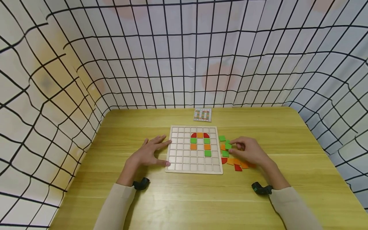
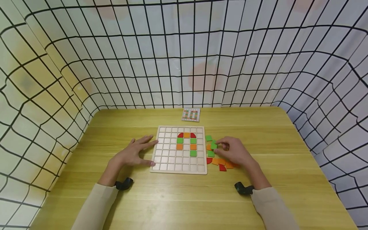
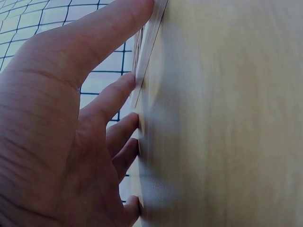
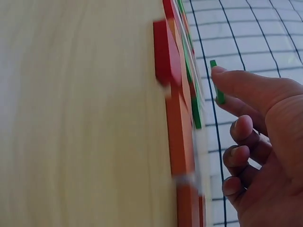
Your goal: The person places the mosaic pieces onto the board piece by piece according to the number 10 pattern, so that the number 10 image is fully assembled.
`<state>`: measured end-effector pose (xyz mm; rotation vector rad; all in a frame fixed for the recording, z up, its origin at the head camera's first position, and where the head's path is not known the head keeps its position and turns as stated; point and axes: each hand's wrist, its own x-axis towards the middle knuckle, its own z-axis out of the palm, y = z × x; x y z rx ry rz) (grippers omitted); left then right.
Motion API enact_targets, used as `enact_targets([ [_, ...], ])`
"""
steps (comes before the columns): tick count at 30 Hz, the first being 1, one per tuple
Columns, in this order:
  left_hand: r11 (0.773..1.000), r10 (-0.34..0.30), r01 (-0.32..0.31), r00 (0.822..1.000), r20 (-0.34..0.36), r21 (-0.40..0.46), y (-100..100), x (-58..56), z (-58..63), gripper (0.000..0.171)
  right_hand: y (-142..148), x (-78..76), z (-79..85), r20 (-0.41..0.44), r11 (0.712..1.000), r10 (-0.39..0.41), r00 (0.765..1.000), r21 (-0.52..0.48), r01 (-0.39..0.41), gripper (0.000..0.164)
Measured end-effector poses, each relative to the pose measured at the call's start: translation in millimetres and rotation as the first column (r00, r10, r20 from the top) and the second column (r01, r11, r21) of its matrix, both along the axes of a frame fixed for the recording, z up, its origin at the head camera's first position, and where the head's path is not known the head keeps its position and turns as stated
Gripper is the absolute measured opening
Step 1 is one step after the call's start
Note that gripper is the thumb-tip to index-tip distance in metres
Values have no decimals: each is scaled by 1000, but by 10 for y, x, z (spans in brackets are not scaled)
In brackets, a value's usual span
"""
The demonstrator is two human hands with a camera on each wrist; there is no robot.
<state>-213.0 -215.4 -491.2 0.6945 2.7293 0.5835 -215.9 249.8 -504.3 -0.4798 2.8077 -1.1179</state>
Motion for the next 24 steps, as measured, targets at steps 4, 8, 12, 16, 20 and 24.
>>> enact_targets([
  [4, 1000, -2, 2, 1000, -7, 2, 0, -3, -8, 100, -148, -12, 3, 11, 1000, 17, 1000, -20, -16, 35],
  [8, 1000, -1, 1, 1000, -9, 4, 2, -3, -8, 100, -315, 3, 26, 17, 998, 41, 999, -39, -40, 30],
  [12, 1000, 1, -1, 1000, -10, 0, 2, 1, -3, 100, -479, 28, 47, 17, 998, 57, 998, -42, -56, 29],
  [16, 1000, -1, 1, 1000, -10, -2, 3, 5, 6, 100, -631, 35, 59, 1, 995, 81, 997, -55, -81, 29],
  [20, 1000, -4, 4, 1000, -10, 1, 4, 11, 15, 99, -773, 22, 50, -32, 990, 112, 993, -85, -114, 28],
  [24, 1000, -5, 5, 1000, -9, 8, 1, 16, 11, 99, -905, 12, 26, -34, 989, 123, 992, -79, -125, 27],
])
